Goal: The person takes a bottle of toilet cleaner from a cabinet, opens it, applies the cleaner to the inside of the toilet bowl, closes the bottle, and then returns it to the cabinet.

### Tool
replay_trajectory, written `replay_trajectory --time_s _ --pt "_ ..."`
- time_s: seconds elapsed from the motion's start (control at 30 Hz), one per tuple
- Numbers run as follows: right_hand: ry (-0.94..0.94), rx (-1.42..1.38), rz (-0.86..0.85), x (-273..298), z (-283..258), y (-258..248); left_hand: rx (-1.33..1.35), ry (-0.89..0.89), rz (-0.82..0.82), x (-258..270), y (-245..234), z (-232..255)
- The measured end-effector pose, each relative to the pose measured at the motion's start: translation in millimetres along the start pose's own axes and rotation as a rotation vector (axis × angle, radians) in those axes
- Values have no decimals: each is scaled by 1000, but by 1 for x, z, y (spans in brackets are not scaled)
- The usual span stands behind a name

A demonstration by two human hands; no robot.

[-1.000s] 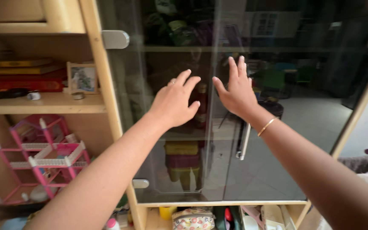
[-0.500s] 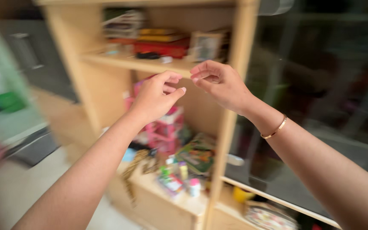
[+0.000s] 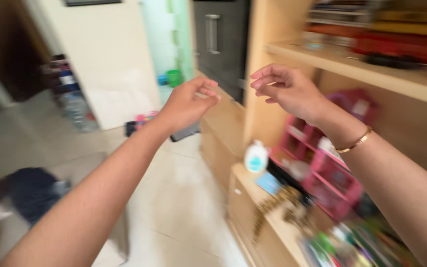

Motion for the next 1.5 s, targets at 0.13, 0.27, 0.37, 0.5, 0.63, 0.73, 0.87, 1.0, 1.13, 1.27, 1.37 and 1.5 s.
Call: replay_trajectory --time_s 0.13,0.27,0.37,0.5,0.63,0.73,0.87,1.0,1.13,1.27,1.37,1.5 --pt "-3 -181 -131 -115 5 56 -119 -209 80 -41 -81 -30" --pt "35 -361 -213 -212 9 123 -102 -303 201 -53 -153 -82" --pt "104 -366 -289 -268 10 184 -135 -320 282 -49 -209 -131" --pt "86 -363 -367 -343 8 264 -95 -407 351 -50 -284 -199" --pt "121 -339 -387 -411 24 327 -61 -556 304 -79 -347 -261" --pt "146 -334 -375 -473 31 353 -83 -633 225 -108 -395 -298" --pt "284 -401 -295 -549 64 378 -50 -614 183 -161 -449 -350" --pt "383 -629 -297 -611 106 412 196 -643 228 -208 -472 -415" --pt "509 -710 -294 -660 155 439 435 -651 268 -269 -483 -488" --pt "549 -787 -282 -732 191 457 605 -634 284 -334 -505 -566" --pt "518 -779 -280 -801 217 468 709 -669 286 -389 -522 -630" --pt "477 -811 -291 -901 246 487 797 -742 301 -464 -550 -705"
Point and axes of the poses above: each hand's wrist, its own x-axis away from the middle knuckle, its own y-axis out of the palm, z = x × y, the point moved 6 cm from there along -x, towards the middle knuckle, and after that the axes turned 10 degrees about x, right-handed, at the moved point
